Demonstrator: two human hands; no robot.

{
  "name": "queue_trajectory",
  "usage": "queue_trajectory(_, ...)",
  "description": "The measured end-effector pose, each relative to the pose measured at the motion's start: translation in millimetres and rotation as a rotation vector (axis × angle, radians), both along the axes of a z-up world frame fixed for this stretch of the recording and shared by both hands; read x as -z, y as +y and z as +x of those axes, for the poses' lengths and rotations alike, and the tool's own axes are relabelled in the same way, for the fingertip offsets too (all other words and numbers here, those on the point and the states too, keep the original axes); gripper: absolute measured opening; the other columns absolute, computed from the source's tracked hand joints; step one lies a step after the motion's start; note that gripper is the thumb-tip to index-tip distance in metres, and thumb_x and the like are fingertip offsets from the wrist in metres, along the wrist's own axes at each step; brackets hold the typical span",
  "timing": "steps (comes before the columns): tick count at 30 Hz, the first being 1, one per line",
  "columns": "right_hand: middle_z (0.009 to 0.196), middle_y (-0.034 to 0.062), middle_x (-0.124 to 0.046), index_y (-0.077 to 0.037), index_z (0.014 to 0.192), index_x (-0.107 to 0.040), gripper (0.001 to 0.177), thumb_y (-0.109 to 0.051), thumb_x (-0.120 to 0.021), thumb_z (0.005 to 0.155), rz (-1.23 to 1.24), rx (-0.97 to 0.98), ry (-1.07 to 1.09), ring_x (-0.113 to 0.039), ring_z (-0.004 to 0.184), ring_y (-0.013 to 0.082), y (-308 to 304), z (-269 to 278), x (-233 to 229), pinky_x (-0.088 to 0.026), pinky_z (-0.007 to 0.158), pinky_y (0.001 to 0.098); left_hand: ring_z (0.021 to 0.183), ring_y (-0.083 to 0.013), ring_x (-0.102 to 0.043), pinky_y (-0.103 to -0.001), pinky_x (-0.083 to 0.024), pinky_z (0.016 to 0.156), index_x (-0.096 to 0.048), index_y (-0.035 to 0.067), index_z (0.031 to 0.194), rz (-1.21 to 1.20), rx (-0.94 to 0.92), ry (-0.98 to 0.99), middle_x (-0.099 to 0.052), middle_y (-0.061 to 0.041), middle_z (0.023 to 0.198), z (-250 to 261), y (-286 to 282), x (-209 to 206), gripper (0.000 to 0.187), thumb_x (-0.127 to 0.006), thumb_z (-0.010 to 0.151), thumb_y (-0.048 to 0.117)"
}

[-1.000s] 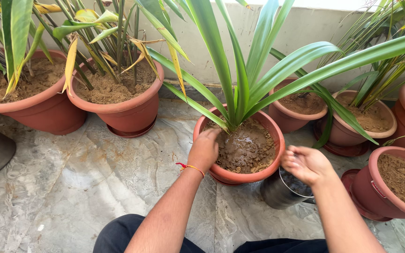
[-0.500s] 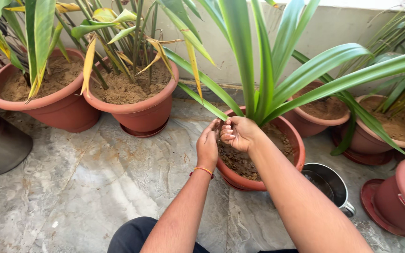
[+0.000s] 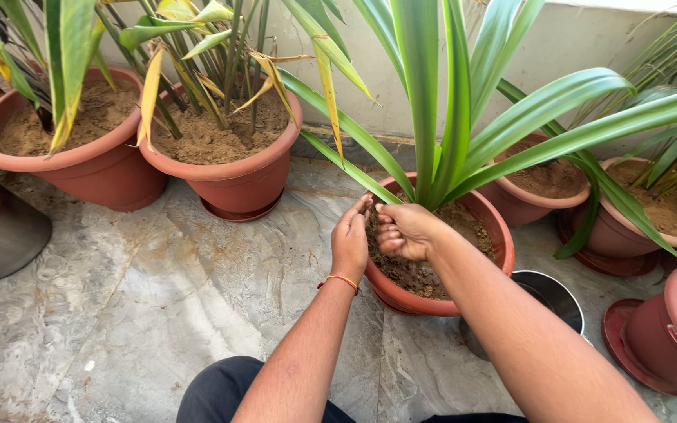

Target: The person waters a potted plant by scooping water from a metal pitcher with their hands and pouring it into the soil. They then press the soil around the plant base with both hands to settle it.

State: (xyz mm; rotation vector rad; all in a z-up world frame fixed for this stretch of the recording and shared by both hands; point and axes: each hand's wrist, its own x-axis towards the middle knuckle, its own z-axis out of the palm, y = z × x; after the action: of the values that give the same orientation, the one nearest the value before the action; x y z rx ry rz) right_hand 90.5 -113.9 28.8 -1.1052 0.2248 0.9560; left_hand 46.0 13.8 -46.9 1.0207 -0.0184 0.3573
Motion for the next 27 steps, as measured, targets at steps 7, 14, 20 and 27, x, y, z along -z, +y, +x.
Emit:
queue_trajectory(7, 0.062, -0.0050, -0.027, -0.015, 0.069, -0.035, 0.045, -0.037, -0.052, 0.104, -0.124, -0.063, -0.053, -0.024, 0.048, 0.0075, 7.4, -12.4, -4.7, -0.023, 0.039, 0.0218, 0.133, -0.0203, -0.059, -0.032, -0.044, 0.113, -0.061, -0.006, 0.137, 0.189, -0.048, 0.087, -0.063, -0.016, 0.142, -14.0, 3.0, -19.7, 0.046, -0.037, 0.100, 0.007)
queue_trajectory(14, 0.073, 0.0172, -0.065, 0.003, 0.081, -0.058, 0.040, -0.028, -0.048, 0.105, -0.459, -0.153, -0.352, -0.071, 0.068, 0.0289, -4.6, -27.6, -21.8, -0.066, 0.067, 0.0413, 0.126, -0.0204, -0.063, -0.032, -0.047, 0.110, -0.063, -0.004, 0.136, 0.275, -0.101, 0.075, -0.067, -0.016, 0.135, -14.2, 0.0, -15.7, 0.044, -0.040, 0.101, 0.008)
queue_trajectory(20, 0.092, 0.0177, -0.074, 0.009, 0.096, -0.069, 0.030, -0.017, -0.054, 0.104, -0.550, -0.253, -0.473, -0.074, 0.081, 0.0255, -29.5, -20.9, -13.8, -0.066, 0.079, 0.0405, 0.123, -0.0313, -0.063, -0.038, -0.047, 0.106, -0.066, -0.001, 0.131, 0.826, -0.200, 0.045, -0.067, -0.021, 0.132, -37.2, -8.3, -45.1, 0.044, -0.050, 0.091, 0.005)
queue_trajectory(27, 0.092, 0.0149, -0.076, 0.005, 0.106, -0.070, 0.020, -0.004, -0.053, 0.099, -0.659, -0.051, -0.604, -0.078, 0.077, 0.0236, -124.1, -39.3, -26.6, -0.067, 0.073, 0.0380, 0.135, -0.0292, -0.056, -0.046, -0.028, 0.124, -0.059, 0.000, 0.142, 1.891, -0.005, 0.109, -0.062, -0.016, 0.141, -60.5, -43.7, -45.8, 0.059, -0.047, 0.095, 0.032)
